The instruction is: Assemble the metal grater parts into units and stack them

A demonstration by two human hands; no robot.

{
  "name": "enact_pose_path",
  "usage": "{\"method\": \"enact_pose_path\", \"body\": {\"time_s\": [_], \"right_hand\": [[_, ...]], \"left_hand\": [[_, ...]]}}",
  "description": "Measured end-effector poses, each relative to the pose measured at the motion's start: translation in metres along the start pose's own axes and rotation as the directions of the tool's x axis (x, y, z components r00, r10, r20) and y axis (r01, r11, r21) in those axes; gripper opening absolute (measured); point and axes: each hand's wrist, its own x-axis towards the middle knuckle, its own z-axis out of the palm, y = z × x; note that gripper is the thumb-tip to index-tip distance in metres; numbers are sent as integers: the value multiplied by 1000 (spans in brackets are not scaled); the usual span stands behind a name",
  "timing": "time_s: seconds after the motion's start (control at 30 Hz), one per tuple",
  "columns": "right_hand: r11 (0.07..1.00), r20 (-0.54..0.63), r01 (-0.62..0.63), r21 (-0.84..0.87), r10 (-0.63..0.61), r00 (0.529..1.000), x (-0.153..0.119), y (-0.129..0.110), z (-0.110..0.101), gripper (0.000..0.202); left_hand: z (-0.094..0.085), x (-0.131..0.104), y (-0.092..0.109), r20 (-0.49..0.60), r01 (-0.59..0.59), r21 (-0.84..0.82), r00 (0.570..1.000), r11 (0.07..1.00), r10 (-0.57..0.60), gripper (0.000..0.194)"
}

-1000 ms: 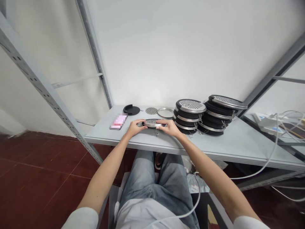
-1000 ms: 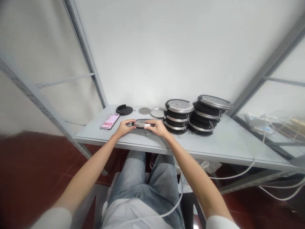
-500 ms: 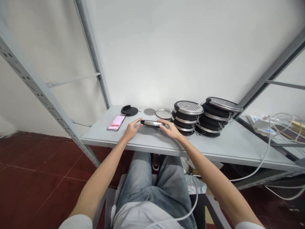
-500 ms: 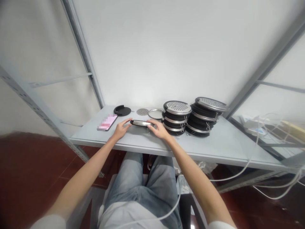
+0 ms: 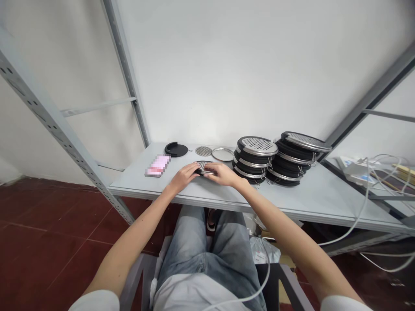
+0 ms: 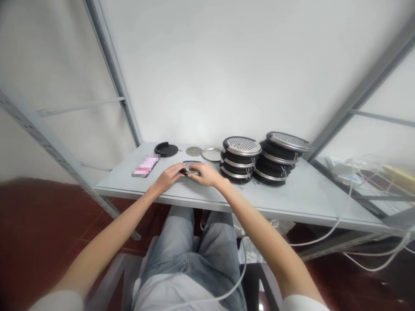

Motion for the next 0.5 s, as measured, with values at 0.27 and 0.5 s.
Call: {"method": "enact_pose_path", "body": {"time_s": [0.27, 0.5], "right_hand": [[953, 81, 52, -299, -29, 996, -1, 2, 8, 26], [937, 3, 53, -345, -55, 998, -5, 0, 13, 30]], "left_hand": [[2, -1, 0, -15, -61, 92, 998, 994, 63, 38], [-3, 3, 4, -42, -104, 187, 993, 977, 113, 34]]}}
